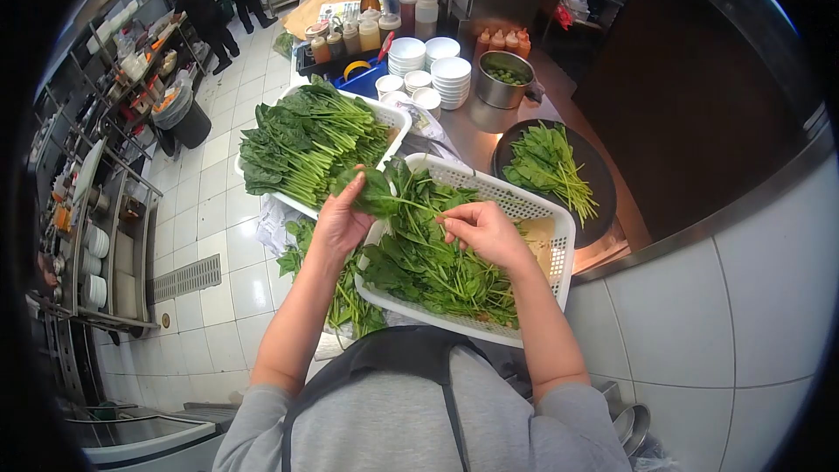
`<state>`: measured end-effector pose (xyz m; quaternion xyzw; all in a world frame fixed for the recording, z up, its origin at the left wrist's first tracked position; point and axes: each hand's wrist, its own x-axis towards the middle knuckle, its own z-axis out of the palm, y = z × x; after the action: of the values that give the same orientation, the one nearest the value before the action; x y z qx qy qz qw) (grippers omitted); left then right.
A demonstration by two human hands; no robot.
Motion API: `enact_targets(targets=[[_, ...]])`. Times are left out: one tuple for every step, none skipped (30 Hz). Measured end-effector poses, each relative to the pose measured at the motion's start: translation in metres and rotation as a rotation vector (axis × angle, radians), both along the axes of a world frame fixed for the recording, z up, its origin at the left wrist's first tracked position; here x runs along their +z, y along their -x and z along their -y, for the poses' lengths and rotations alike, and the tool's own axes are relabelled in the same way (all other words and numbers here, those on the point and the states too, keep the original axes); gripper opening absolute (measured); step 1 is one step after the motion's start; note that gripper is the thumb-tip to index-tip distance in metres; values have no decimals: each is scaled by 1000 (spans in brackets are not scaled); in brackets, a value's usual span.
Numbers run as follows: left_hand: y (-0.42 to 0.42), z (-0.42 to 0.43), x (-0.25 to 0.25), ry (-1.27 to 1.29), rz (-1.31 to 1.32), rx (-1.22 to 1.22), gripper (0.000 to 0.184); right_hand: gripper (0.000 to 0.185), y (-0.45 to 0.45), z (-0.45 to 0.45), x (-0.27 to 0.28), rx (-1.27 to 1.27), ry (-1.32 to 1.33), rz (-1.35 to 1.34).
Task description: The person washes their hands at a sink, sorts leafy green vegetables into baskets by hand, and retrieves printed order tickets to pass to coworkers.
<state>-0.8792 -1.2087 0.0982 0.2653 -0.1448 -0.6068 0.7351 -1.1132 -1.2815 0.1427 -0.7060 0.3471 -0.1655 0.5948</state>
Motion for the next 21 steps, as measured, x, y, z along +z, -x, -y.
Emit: enact_targets(targets=[[-4, -1, -2, -17, -6, 33, 22, 21, 1, 2, 1, 5, 10, -15], [-8, -2, -3, -34, -12, 66, 21, 21, 2, 4, 1, 15, 15, -17], [-13, -3, -5, -51, -19, 98, 20, 21, 3, 6, 0, 24, 19, -19], [-18, -4, -8, -17, -15, 121, 19, 21, 5, 9, 0, 33, 23, -21], [-24, -7, -10, -23, -32, 148, 19, 21, 7, 12, 1, 36, 31, -34], [-30, -11, -13, -29, -50, 177, 19, 21, 10, 15, 3, 41, 38, -48], [-34, -15, -13, -36, -67, 206, 20, 21, 10, 18, 5, 47, 45, -61], [-37, -20, -13, -46, -52, 231, 20, 20, 8, 20, 7, 69, 155, -92], [-37, -22, -14, -66, 92, 242, 21, 20, 6, 23, 10, 89, 265, -122], [-34, -25, -9, -85, 235, 252, 21, 20, 3, 25, 13, 108, 375, -152], [-32, -26, -5, -105, 378, 259, 22, 19, -4, 26, 20, 164, 470, -166], [-25, -25, -2, -77, 627, 222, 28, 19, -14, 25, 28, 219, 563, -181], [-13, -26, 13, 22, 883, 139, 34, 19, -24, 24, 37, 277, 655, -198], [-2, -22, 17, 71, 896, 84, 34, 19, -32, 24, 44, 296, 684, -230], [7, -18, 20, 123, 910, 29, 34, 20, -41, 26, 53, 314, 715, -261], [15, -16, 22, 129, 892, 59, 32, 20, -46, 32, 59, 329, 750, -292], [14, -16, 22, 95, 929, 112, 31, 20, -47, 43, 64, 301, 749, -291], [9, -17, 20, 63, 965, 162, 31, 21, -47, 56, 69, 271, 749, -291], [3, -17, 16, 34, 997, 208, 30, 21, -44, 71, 74, 236, 747, -297], [-6, -19, 8, 30, 954, 218, 29, 22, -39, 89, 76, 187, 705, -269], [-6, -26, 15, -54, 1006, 279, 29, 22, -32, 110, 74, 135, 664, -244]])
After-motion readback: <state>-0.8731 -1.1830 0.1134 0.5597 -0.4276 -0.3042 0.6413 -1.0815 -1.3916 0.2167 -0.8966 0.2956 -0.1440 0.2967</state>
